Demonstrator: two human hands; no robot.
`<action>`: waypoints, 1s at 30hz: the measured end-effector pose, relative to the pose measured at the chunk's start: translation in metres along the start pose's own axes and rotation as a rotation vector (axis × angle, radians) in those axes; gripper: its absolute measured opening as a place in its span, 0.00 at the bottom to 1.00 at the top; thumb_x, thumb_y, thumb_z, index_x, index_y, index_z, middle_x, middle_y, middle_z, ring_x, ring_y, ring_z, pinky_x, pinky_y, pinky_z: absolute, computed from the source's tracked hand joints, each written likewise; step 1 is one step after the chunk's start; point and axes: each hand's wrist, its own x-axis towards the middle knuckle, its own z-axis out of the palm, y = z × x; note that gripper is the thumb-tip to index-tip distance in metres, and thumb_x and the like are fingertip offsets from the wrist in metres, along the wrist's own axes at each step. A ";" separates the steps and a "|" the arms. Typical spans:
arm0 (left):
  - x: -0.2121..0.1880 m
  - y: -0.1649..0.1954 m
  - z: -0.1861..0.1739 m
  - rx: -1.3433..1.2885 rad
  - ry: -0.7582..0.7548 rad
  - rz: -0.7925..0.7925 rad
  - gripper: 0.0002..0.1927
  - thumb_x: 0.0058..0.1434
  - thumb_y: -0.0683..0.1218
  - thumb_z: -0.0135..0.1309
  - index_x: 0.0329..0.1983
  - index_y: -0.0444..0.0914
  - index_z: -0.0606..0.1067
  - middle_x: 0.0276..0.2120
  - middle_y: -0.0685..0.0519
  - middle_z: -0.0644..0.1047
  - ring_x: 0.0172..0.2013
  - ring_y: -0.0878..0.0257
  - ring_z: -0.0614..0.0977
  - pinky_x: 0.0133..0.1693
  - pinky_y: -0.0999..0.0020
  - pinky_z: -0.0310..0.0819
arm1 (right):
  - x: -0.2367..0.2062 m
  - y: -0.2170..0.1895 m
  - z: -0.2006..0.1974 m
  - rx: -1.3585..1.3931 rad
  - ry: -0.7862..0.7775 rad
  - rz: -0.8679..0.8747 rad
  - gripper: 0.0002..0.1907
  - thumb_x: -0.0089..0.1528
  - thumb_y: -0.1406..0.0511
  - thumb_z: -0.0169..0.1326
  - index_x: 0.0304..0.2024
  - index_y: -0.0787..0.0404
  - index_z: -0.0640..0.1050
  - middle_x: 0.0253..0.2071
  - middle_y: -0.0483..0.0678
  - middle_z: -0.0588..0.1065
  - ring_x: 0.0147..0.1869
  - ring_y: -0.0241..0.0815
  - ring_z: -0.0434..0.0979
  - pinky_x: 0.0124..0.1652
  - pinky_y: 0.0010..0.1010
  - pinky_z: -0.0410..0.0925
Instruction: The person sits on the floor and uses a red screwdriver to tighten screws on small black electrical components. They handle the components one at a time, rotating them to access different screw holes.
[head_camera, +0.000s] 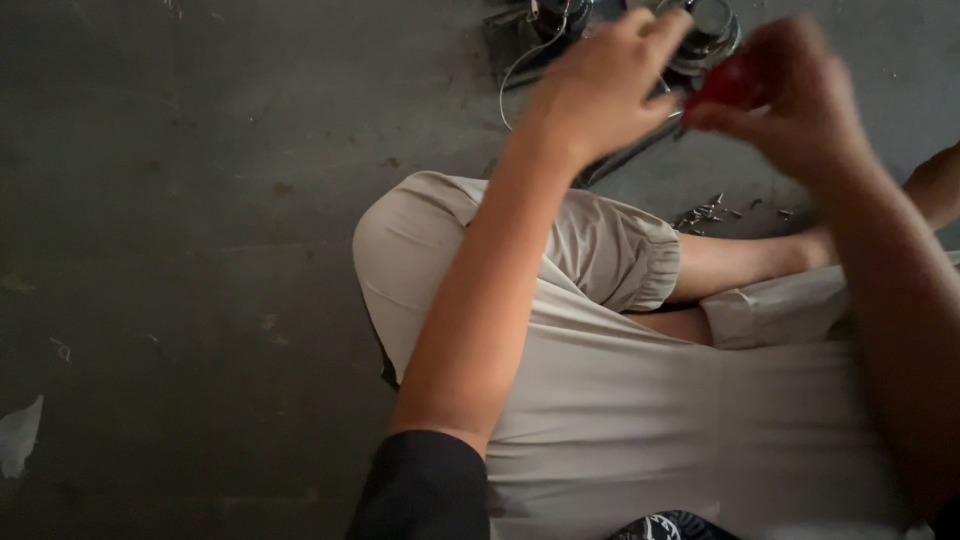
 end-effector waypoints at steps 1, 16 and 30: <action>0.000 -0.005 -0.002 0.015 0.031 0.003 0.37 0.52 0.52 0.68 0.63 0.40 0.66 0.49 0.45 0.77 0.47 0.47 0.82 0.45 0.52 0.79 | -0.002 0.006 -0.006 0.019 0.076 -0.027 0.30 0.61 0.66 0.72 0.56 0.66 0.67 0.56 0.56 0.74 0.59 0.49 0.79 0.53 0.35 0.76; 0.012 -0.013 0.039 -0.036 -0.335 -0.262 0.14 0.64 0.50 0.42 0.46 0.43 0.75 0.32 0.46 0.82 0.40 0.50 0.86 0.45 0.53 0.78 | -0.007 0.021 0.008 0.337 -0.014 0.123 0.27 0.65 0.69 0.68 0.53 0.63 0.62 0.55 0.52 0.75 0.54 0.42 0.79 0.50 0.34 0.77; 0.010 0.003 0.024 -0.020 -0.304 -0.221 0.13 0.68 0.48 0.41 0.50 0.43 0.75 0.27 0.51 0.83 0.39 0.53 0.86 0.44 0.52 0.78 | -0.012 0.031 0.020 0.012 0.021 0.035 0.31 0.65 0.65 0.72 0.56 0.65 0.62 0.52 0.58 0.76 0.56 0.48 0.80 0.55 0.38 0.75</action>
